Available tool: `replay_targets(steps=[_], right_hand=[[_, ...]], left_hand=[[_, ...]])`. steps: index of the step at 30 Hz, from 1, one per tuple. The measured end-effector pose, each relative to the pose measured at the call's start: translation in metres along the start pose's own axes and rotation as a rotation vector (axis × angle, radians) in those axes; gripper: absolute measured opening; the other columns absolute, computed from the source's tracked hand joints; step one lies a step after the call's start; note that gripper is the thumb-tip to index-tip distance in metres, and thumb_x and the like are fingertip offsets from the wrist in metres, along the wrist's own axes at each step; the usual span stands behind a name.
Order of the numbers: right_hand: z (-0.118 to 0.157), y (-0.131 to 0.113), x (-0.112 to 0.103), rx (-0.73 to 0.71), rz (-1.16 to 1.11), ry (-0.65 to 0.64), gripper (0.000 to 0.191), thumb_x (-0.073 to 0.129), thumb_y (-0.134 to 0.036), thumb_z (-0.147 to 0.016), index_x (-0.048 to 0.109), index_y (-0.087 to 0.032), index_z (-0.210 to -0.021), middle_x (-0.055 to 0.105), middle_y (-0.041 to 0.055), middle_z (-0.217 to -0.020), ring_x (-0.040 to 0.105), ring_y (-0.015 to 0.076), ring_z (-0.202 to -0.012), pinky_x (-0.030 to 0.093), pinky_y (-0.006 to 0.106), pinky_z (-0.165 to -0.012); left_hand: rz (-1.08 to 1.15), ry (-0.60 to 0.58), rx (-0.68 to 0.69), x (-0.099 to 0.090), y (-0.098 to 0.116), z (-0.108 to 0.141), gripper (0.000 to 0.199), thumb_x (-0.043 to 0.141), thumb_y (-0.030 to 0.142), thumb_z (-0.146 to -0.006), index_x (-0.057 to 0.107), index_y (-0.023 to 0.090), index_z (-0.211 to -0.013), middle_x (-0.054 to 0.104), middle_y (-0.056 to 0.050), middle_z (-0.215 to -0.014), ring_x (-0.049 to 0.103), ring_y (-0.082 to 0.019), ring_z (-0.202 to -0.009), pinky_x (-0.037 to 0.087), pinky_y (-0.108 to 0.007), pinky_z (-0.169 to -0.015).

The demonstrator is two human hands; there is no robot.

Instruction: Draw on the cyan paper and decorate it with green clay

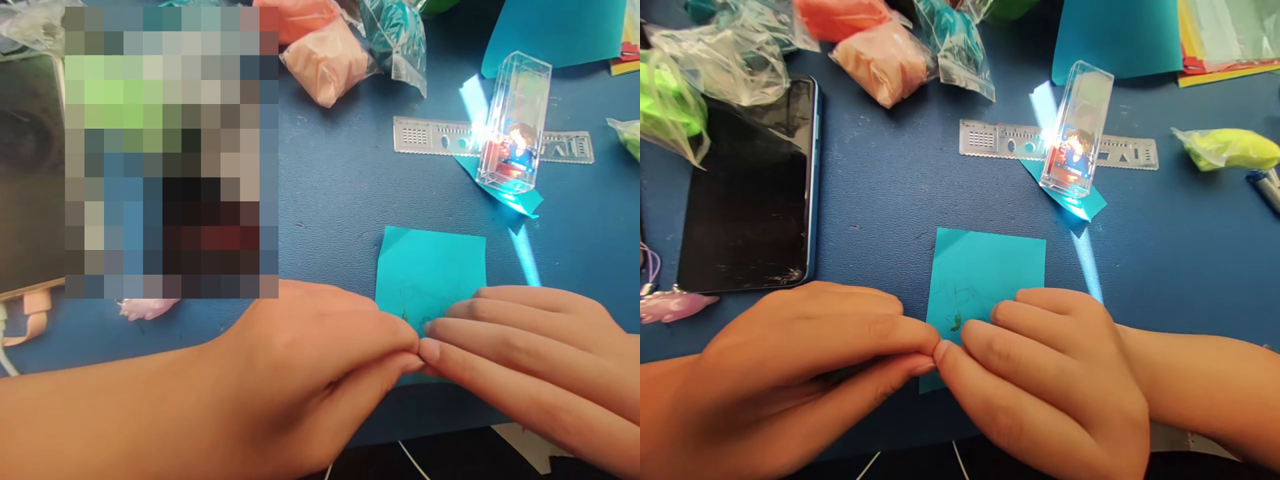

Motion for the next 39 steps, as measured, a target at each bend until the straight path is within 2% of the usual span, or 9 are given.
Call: replay_targets(steps=[5,7,11,14,19,26,30,35,39], right_hand=[[-0.013,0.011,0.008,-0.036,-0.044,-0.219,0.027,0.042,-0.023,-0.103,0.063,-0.02,-0.087,0.067,0.0014,-0.074,0.058,0.012,-0.062,0.045,0.029,-0.055],[-0.014,0.017,0.009,-0.031,-0.036,-0.207,0.029,0.037,-0.023,-0.105,0.06,-0.019,-0.088,0.063,0.0002,-0.069,0.056,0.0114,-0.06,0.044,0.027,-0.057],[-0.009,0.016,0.016,-0.138,0.04,-0.058,0.009,0.048,-0.016,-0.1,0.056,-0.014,-0.099,0.063,0.0009,-0.071,0.055,0.0124,-0.061,0.041,0.028,-0.055],[-0.001,0.015,0.02,-0.165,0.098,0.13,0.022,0.034,-0.014,-0.103,0.056,-0.016,-0.096,0.06,0.0009,-0.069,0.053,0.0137,-0.059,0.041,0.03,-0.054],[0.0,0.02,0.019,-0.145,0.247,0.122,0.027,0.034,-0.017,-0.104,0.057,-0.015,-0.091,0.061,0.0014,-0.066,0.054,0.0128,-0.06,0.043,0.027,-0.053],[-0.003,0.015,0.009,-0.335,0.301,0.138,0.024,0.04,-0.011,-0.1,0.063,-0.01,-0.096,0.065,0.003,-0.064,0.057,0.0129,-0.055,0.046,0.028,-0.053],[-0.004,0.019,0.009,-0.307,0.297,0.145,0.024,0.038,-0.013,-0.102,0.061,-0.012,-0.094,0.066,0.0024,-0.065,0.059,0.0125,-0.055,0.047,0.028,-0.052],[-0.001,0.027,0.011,-0.281,0.313,0.212,0.017,0.042,-0.015,-0.103,0.058,-0.017,-0.097,0.072,0.0015,-0.076,0.062,0.0101,-0.059,0.046,0.025,-0.053],[0.006,0.031,0.013,-0.277,0.272,0.254,0.018,0.042,-0.014,-0.102,0.059,-0.018,-0.103,0.075,0.0041,-0.087,0.066,0.0117,-0.068,0.049,0.026,-0.059]], left_hand=[[0.085,0.089,-0.261,-0.007,-0.008,0.006,0.016,0.048,0.026,-0.101,0.062,0.022,-0.109,0.059,0.005,-0.074,0.055,-0.009,-0.062,0.051,-0.018,-0.06],[0.116,0.134,-0.3,-0.01,-0.009,0.005,0.027,0.043,0.03,-0.102,0.055,0.021,-0.124,0.057,0.002,-0.087,0.056,-0.012,-0.074,0.052,-0.021,-0.065],[0.199,0.189,-0.218,0.0,-0.008,-0.006,0.038,0.036,0.028,-0.102,0.043,0.015,-0.136,0.054,-0.003,-0.098,0.056,-0.015,-0.087,0.054,-0.027,-0.078],[0.131,0.112,-0.107,0.019,-0.005,-0.016,0.037,0.034,0.025,-0.101,0.041,0.011,-0.135,0.055,-0.006,-0.103,0.056,-0.017,-0.094,0.053,-0.034,-0.09],[-0.002,0.146,0.138,0.031,0.001,-0.017,0.041,0.035,0.026,-0.102,0.036,0.01,-0.14,0.053,-0.012,-0.122,0.051,-0.021,-0.113,0.046,-0.039,-0.104],[-0.016,0.021,0.109,0.026,-0.001,-0.02,0.047,0.039,0.021,-0.101,0.027,0.011,-0.145,0.055,-0.009,-0.112,0.056,-0.018,-0.105,0.048,-0.031,-0.099],[-0.1,0.057,0.097,0.021,-0.005,-0.02,0.044,0.041,0.021,-0.101,0.029,0.012,-0.142,0.058,-0.009,-0.113,0.059,-0.017,-0.103,0.049,-0.029,-0.097],[-0.232,0.081,0.052,0.015,-0.007,-0.018,0.016,0.039,0.018,-0.102,0.044,0.017,-0.117,0.062,-0.005,-0.101,0.062,-0.016,-0.091,0.051,-0.027,-0.084],[-0.201,0.077,0.081,0.016,-0.005,-0.018,0.014,0.037,0.014,-0.1,0.04,0.019,-0.112,0.06,-0.003,-0.097,0.06,-0.014,-0.087,0.05,-0.025,-0.078]])
Point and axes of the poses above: each hand's wrist, its own z-axis away from the middle knuckle, its own x-axis out of the palm, y = z × x, the point moved 5 cm from there along -z, towards the middle knuckle
